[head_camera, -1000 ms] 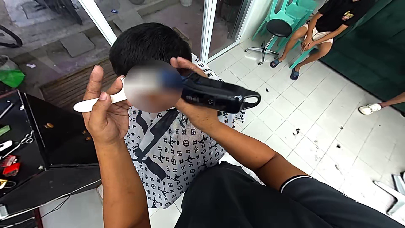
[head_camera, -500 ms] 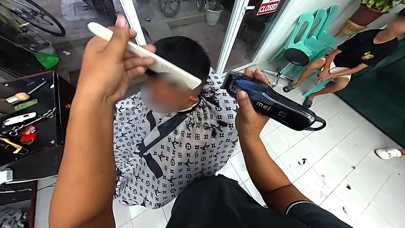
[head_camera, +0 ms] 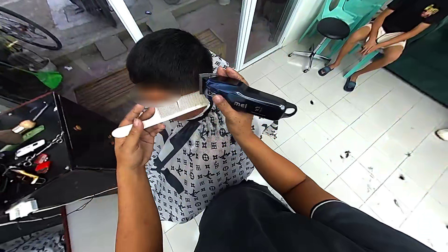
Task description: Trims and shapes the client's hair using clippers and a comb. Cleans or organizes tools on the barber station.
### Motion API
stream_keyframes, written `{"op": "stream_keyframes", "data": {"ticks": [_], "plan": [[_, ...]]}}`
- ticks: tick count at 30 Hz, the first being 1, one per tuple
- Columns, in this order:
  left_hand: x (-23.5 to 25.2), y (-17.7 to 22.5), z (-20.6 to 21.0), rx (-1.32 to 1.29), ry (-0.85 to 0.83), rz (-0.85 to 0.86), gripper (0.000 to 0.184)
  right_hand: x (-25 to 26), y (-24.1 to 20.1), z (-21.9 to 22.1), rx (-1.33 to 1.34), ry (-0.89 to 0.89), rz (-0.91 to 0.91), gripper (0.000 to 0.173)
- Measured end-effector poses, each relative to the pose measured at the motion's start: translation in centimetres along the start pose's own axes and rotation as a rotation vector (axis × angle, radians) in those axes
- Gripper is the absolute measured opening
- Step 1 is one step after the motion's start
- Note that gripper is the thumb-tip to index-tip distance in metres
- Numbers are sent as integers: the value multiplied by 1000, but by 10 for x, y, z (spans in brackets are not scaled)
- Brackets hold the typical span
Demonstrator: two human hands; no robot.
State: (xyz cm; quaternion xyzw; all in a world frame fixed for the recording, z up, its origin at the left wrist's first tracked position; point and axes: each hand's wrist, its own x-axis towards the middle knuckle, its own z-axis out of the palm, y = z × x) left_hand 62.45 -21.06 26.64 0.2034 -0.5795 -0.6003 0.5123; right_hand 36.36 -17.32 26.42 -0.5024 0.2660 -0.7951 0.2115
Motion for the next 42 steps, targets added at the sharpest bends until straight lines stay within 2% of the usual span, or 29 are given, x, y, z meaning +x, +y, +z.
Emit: {"op": "stream_keyframes", "data": {"ticks": [6, 10, 15, 18, 24, 27, 31, 35, 42], "plan": [[17, 12, 6, 27, -36, 90, 35, 0, 5, 2, -7, 74, 10, 59], [23, 13, 7, -7, -85, 125, 36, -3, 7, 9, -18, 44, -9, 61], [12, 8, -4, 65, -1, 11, 38, -6, 5, 17, -10, -94, -64, 63], [9, 6, -14, 69, 17, -26, 37, -3, 8, 7, -11, -6, -55, 60], [27, 9, -4, -2, -92, 129, 37, -4, 13, 6, 7, 83, -40, 60], [28, 11, -2, 2, -105, 146, 38, -8, 12, 14, -4, 19, -38, 63], [11, 13, -2, 93, -32, 90, 38, -10, 8, 15, 22, -71, -57, 63], [4, 18, 11, 202, 4, 72, 38, 0, 10, -4, 4, 39, -58, 60], [15, 22, 27, 195, -24, 174, 42, 4, 19, -7, 90, 154, 21, 58]]}}
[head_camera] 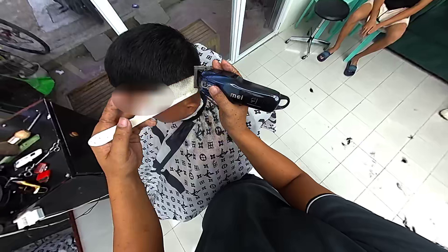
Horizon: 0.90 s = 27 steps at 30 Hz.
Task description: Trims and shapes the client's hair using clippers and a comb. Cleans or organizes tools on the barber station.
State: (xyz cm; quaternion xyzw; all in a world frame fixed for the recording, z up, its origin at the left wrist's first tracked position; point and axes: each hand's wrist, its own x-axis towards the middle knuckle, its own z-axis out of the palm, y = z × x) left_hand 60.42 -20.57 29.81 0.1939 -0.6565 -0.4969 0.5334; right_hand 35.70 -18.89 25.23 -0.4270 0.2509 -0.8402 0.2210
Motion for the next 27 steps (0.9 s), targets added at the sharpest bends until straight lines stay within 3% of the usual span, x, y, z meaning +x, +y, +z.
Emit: {"op": "stream_keyframes", "data": {"ticks": [7, 11, 18, 24, 27], "plan": [[-1, 6, 1, 61, 14, -16, 42, -8, -14, 14, -70, -170, -26, 63], [-2, 13, 5, 118, 31, -75, 40, -1, -6, 1, -54, -76, -21, 59], [7, 9, 10, 44, -4, 17, 42, 2, 4, -1, 58, 38, 46, 57], [24, 18, 11, 124, -79, 129, 42, -10, -15, 16, 17, -146, 28, 61], [59, 46, 13, 137, 17, 132, 37, -10, -23, 8, 5, -165, -49, 58]]}}
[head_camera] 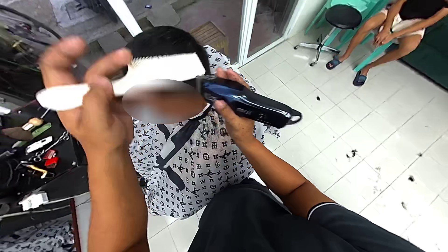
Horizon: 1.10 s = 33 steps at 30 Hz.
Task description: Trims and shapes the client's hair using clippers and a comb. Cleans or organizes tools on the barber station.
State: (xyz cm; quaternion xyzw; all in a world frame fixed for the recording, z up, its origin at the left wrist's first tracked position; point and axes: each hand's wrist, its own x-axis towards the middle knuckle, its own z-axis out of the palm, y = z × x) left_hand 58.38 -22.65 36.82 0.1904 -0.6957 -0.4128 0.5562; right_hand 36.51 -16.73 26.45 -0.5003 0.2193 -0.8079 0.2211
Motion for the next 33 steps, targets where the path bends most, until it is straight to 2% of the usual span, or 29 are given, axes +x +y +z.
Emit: {"op": "stream_keyframes", "data": {"ticks": [2, 4, 6, 10, 12, 15, 17, 20, 23, 25, 27, 28, 30, 31, 32, 33], "plan": [[36, 18, 6, -25, 90, -158, 20, -2, -11, -9, -21, 0, -7, 56], [70, 25, 7, -18, 113, -388, 26, -6, -21, -18, -52, 12, -35, 56], [91, 24, -1, 22, 108, -568, 23, -11, -31, -27, -115, 30, -49, 62], [78, 26, -40, 124, 6, -668, 25, -29, -48, -29, -156, 101, -76, 63], [51, 24, -60, 139, -48, -650, 27, -41, -54, -24, -206, 86, -98, 63], [-19, 20, -74, 126, -91, -554, 19, -64, -61, -10, -335, -61, -97, 63], [-85, 10, -64, 66, -96, -525, 27, -81, -64, 8, -381, -177, -69, 65], [-173, -9, -31, -219, -154, -621, 45, -102, -49, 47, -271, -329, -111, 62], [-215, -1, -3, -590, -1, -660, 38, -119, -29, 79, -178, -468, -148, 59], [-225, 12, -1, -728, 153, -660, 38, -128, -22, 94, -162, -559, -131, 60], [-229, 22, -7, -652, 364, -704, 46, -133, -21, 100, -216, -722, -66, 59], [-235, 24, -15, -578, 447, -705, 57, -134, -20, 99, -241, -833, -14, 52], [-249, 28, -37, -395, 549, -690, 77, -139, -13, 96, -166, -967, 212, 41], [-254, 32, -47, -262, 580, -710, 75, -141, -9, 97, -80, -998, 399, 41], [-257, 35, -55, -120, 591, -744, 60, -143, -7, 100, 3, -1035, 580, 51], [-260, 38, -61, 13, 575, -784, 44, -147, -5, 106, 54, -1083, 708, 68]]}}
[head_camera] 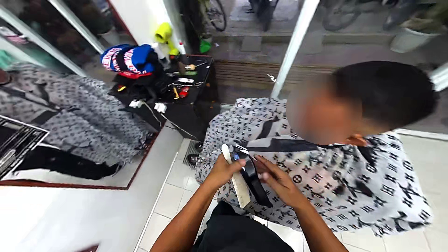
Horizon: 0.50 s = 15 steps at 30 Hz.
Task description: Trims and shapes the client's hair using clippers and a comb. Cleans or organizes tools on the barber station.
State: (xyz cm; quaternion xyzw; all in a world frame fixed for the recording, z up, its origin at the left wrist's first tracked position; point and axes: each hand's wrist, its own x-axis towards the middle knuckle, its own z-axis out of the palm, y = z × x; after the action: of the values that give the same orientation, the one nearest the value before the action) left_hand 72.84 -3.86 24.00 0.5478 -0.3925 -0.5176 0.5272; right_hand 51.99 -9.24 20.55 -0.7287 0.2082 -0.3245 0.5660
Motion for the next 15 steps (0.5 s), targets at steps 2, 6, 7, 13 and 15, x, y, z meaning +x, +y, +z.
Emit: {"op": "stream_keyframes", "data": {"ticks": [2, 6, 7, 13, 15], "plan": [[4, -7, -12, 222, -11, -13, 28, 10, 11, 24, -33, 5, 108, 92], [30, -18, -79, 436, -318, 19, 38, 43, 40, 66, -106, 203, 250, 77], [41, -14, -105, 466, -385, -2, 40, 51, 47, 73, -79, 201, 275, 74], [186, -24, -315, 628, -39, -159, 42, 111, 86, 123, 207, 128, 485, 75], [255, -47, -386, 823, 286, -125, 39, 131, 99, 143, 323, 158, 623, 76]]}}
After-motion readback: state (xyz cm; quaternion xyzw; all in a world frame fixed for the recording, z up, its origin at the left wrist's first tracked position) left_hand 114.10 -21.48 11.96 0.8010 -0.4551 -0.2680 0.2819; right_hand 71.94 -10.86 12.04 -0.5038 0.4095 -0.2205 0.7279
